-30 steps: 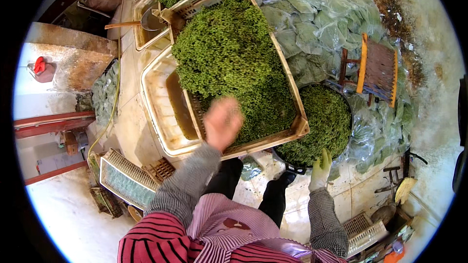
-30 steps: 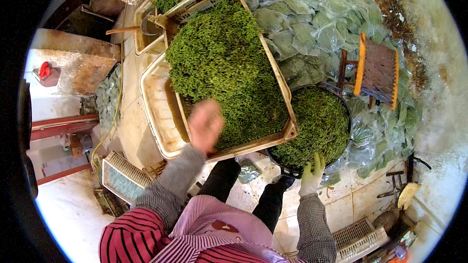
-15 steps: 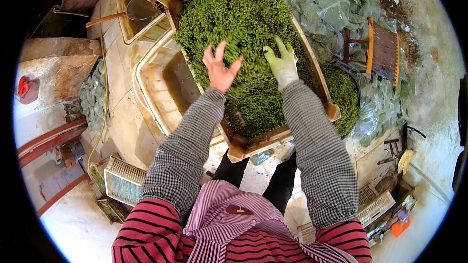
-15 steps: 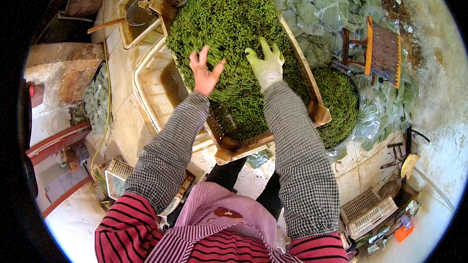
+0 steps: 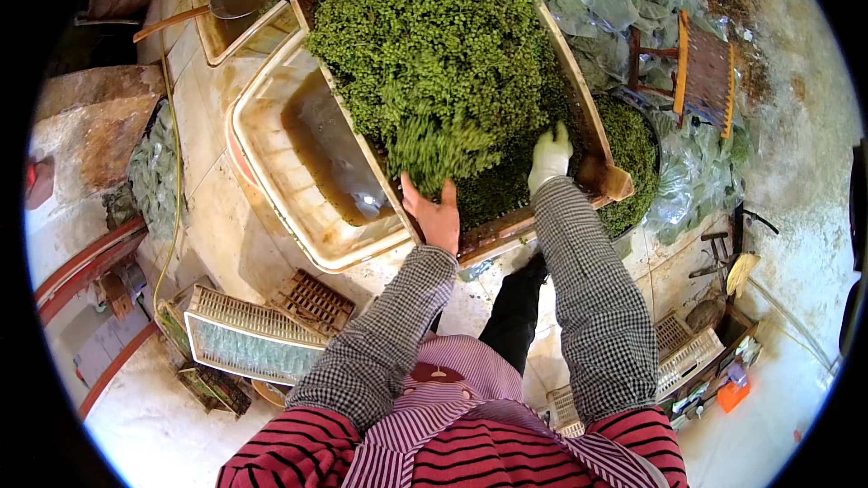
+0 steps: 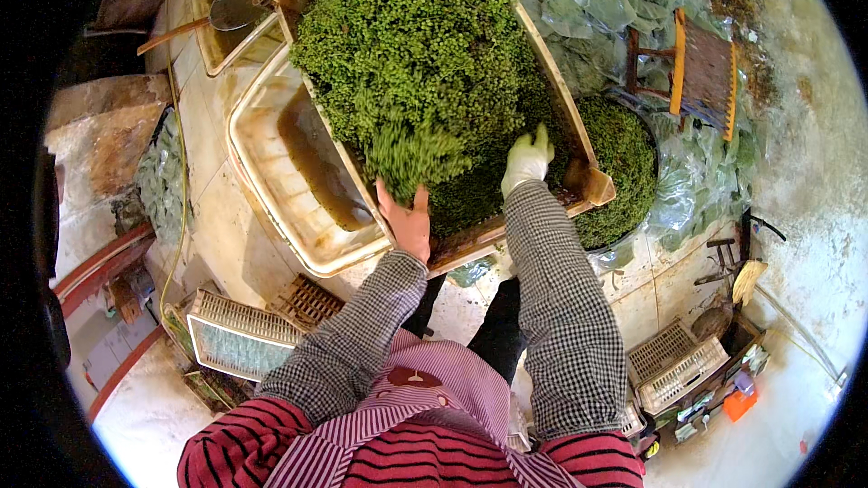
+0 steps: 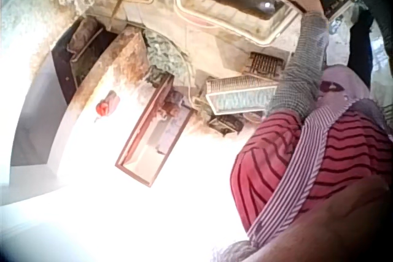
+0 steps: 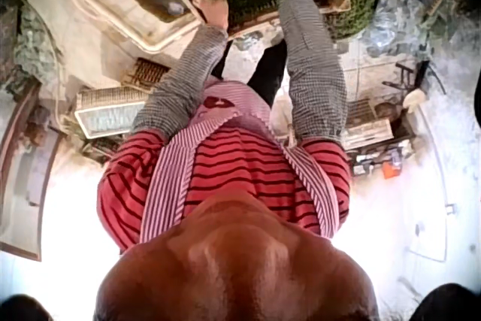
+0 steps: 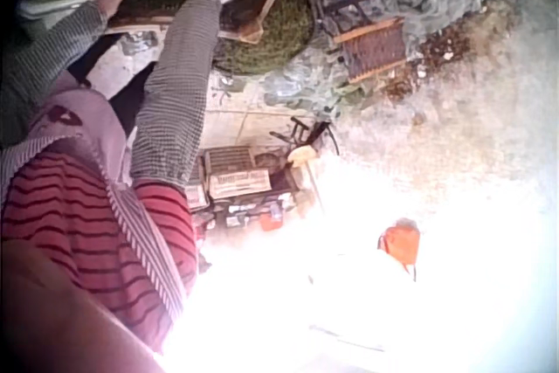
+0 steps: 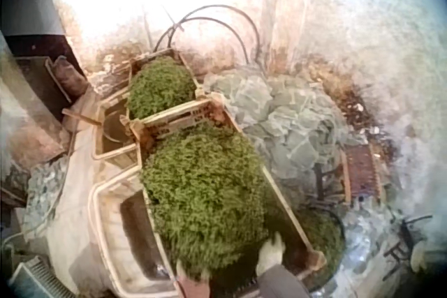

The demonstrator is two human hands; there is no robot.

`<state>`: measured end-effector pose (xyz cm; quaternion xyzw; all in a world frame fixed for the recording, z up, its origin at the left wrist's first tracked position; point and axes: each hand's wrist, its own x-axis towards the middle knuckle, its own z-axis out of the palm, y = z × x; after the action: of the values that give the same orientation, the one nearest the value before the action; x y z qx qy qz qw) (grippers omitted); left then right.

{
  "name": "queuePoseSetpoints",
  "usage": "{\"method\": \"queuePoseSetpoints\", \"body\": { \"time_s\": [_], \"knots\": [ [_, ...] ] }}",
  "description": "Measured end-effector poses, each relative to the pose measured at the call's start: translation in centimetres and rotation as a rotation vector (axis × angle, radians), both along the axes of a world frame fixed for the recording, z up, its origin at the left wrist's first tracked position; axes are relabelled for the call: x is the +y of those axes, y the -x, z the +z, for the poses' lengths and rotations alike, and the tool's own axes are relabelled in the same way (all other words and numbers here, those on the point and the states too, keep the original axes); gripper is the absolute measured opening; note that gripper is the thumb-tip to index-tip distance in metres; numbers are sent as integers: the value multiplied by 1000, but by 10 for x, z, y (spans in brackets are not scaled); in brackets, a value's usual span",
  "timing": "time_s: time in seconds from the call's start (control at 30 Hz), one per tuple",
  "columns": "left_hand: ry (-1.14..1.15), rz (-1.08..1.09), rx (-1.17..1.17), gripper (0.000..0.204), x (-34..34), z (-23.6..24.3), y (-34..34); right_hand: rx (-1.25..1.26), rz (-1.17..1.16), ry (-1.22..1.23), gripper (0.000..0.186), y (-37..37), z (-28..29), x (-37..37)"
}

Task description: The person scoops green buds from a large bowl into small plastic bags, weighs each bag on a digital scale, and places the filled bags into a basket. The process is repeated continuously with other workers visible in the background.

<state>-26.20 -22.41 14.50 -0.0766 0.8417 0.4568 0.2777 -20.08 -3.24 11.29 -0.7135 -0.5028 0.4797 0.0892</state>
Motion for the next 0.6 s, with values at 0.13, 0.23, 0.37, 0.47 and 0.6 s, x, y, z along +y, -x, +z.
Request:
{"method": "queuePoseSetpoints", "body": {
  "time_s": [0.13,0.23,0.37,0.47,0.6],
  "knots": [
    [-17,487,-634,78,22,-25,4,-400,97,179,52,19,16,-50],
    [-6,464,-640,73,21,-87,-5,-346,-61,249,51,33,-12,-88],
    [-210,447,-864,75,13,-100,-7,352,-645,555,67,26,-34,-107],
    [-336,412,-832,80,15,-74,-15,463,-494,549,69,17,26,-104],
    [-524,398,-757,70,22,-14,-25,607,-485,409,71,-6,70,-119]
  ]
}}
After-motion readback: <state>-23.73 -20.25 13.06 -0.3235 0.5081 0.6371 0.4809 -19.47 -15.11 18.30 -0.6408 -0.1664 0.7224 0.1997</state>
